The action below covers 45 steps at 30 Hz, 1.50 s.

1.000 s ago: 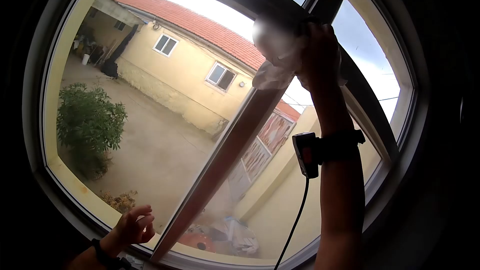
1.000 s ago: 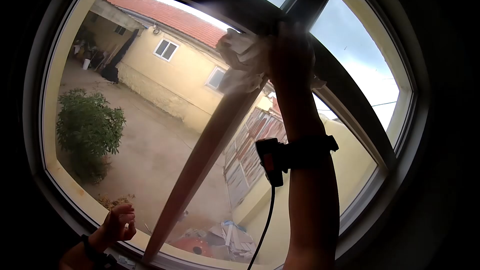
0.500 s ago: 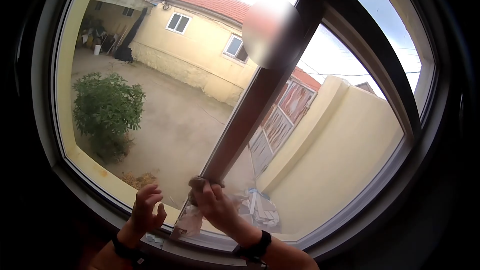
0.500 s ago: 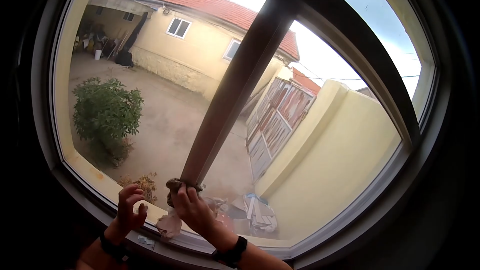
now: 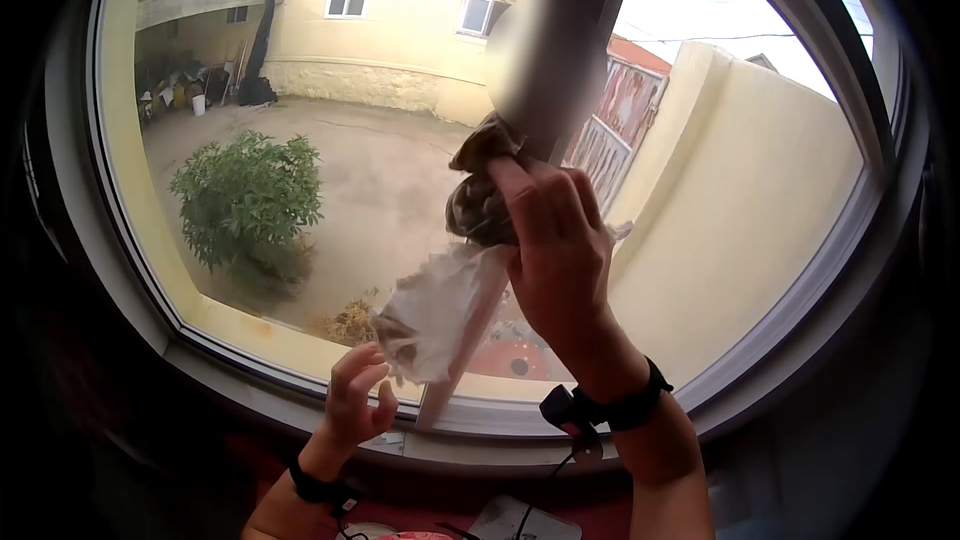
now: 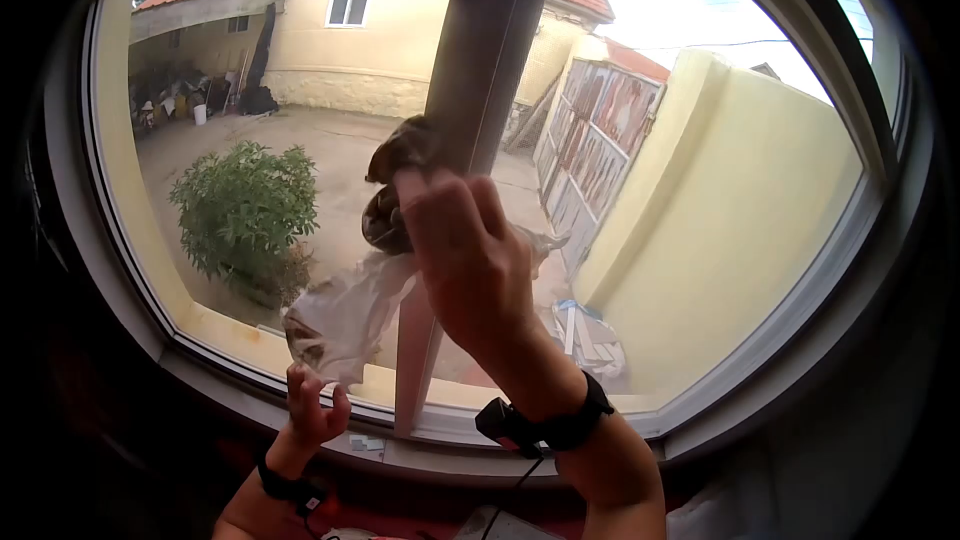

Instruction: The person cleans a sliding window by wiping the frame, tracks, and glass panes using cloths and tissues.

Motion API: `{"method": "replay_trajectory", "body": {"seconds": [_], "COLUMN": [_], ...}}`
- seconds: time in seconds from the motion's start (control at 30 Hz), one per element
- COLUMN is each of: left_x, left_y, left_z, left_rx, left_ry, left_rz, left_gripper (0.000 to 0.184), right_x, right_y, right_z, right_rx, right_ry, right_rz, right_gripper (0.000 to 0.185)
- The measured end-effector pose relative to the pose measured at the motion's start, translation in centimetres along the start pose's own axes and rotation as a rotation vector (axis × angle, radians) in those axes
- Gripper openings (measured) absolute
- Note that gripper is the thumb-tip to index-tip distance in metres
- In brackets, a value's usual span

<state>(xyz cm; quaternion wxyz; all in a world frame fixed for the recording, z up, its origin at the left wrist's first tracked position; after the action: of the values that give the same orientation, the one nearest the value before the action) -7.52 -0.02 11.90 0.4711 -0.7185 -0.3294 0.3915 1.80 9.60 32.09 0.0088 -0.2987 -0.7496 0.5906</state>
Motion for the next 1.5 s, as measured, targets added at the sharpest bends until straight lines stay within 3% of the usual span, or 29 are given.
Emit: {"method": "replay_trajectory", "body": {"seconds": [0.17, 0.3, 0.37, 0.5, 0.6, 0.67, 0.83, 0.97, 1.07, 1.1, 1.17, 1.2, 1.23, 1.27, 1.3, 1.33, 1.4, 1.43, 1.5], "left_x": [-0.4, 1.2, 2.2, 2.6, 1.8, 2.0, 3.5, 4.6, 4.9, 4.6, 6.5, 7.3, 7.6, 8.9, 10.2, 10.8, 12.6, 12.7, 13.9], "left_y": [-0.8, -0.6, -1.6, -3.2, -4.6, -4.3, -0.1, 5.2, 9.7, 10.6, 13.8, 15.3, 16.2, 17.9, 20.1, 20.9, 25.4, 26.3, 28.7], "left_z": [1.9, 2.7, 2.6, 1.9, 1.6, 1.9, 2.2, 2.1, 2.0, 2.3, 2.2, 2.7, 2.4, 3.6, 4.4, 3.9, 4.8, 5.2, 4.4], "left_rx": [0.016, 0.054, 0.085, 0.159, 0.184, 0.164, 0.053, 0.004, 0.009, -0.001, -0.062, -0.143, -0.150, -0.447, -0.747, -0.751, -1.227, -1.228, -1.135], "left_ry": [0.068, 0.250, 0.310, 0.417, 0.476, 0.510, 0.484, 0.414, 0.410, 0.400, 0.378, 0.458, 0.449, 0.614, 0.775, 0.764, 0.942, 0.933, 0.832], "left_rz": [-0.001, 0.042, 0.101, 0.071, -0.116, -0.115, -0.083, 0.090, 0.319, 0.312, 0.603, 0.659, 0.654, 0.670, 0.670, 0.663, 0.621, 0.610, 0.881], "left_gripper": [0.029, 0.025, 0.023, 0.022, 0.027, 0.028, 0.026, 0.026, 0.033, 0.033, 0.041, 0.051, 0.051, 0.054, 0.057, 0.057, 0.061, 0.061, 0.062], "right_x": [5.9, 9.5, 10.3, 3.3, 3.7, 4.1, 7.3, 9.0, 9.2, 8.6, 7.8, 7.5, 7.7, 8.0, 8.2, 8.7, 9.6, 9.8, 9.9], "right_y": [16.2, 26.4, 27.2, 17.5, 15.8, 17.6, 25.7, 30.0, 33.9, 34.9, 39.9, 40.7, 43.6, 46.5, 47.5, 49.0, 50.6, 50.9, 51.2], "right_z": [4.8, 8.6, 9.1, 5.0, 4.0, 4.7, 7.8, 9.1, 7.9, 8.0, 7.2, 7.8, 8.2, 9.2, 10.1, 11.3, 13.6, 14.5, 15.6], "right_rx": [-0.012, 0.105, 0.172, 0.285, 0.326, 0.359, 0.462, 0.576, 0.846, 0.837, 1.235, 1.228, 1.454, 1.680, 1.674, 1.694, 1.708, 1.711, 1.705], "right_ry": [-0.031, -0.133, -0.208, -0.004, 0.013, 0.032, -0.021, -0.108, -0.317, -0.329, -0.550, -0.563, -0.661, -0.757, -0.767, -0.784, -0.817, -0.805, -0.799], "right_rz": [0.123, 0.371, 0.487, 0.029, -0.011, -0.023, 0.099, 0.243, 0.341, 0.349, 0.285, 0.290, 0.284, 0.276, 0.283, 0.309, 0.338, 0.296, 0.260], "right_gripper": [0.030, 0.033, 0.035, 0.033, 0.030, 0.028, 0.028, 0.031, 0.037, 0.037, 0.038, 0.038, 0.037, 0.036, 0.036, 0.036, 0.035, 0.035, 0.034]}}
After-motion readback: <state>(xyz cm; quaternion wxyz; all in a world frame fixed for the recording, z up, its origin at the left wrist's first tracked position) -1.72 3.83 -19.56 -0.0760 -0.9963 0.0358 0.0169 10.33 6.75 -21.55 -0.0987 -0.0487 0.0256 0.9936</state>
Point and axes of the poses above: each hand's wrist, its own y-axis away from the middle knuckle, its own x-axis out of the palm, z = x × y, the point moved 10 cm from there along -y, towards the middle knuckle, and after that the axes turned 13 degrees about y, right-handed, at the moved point
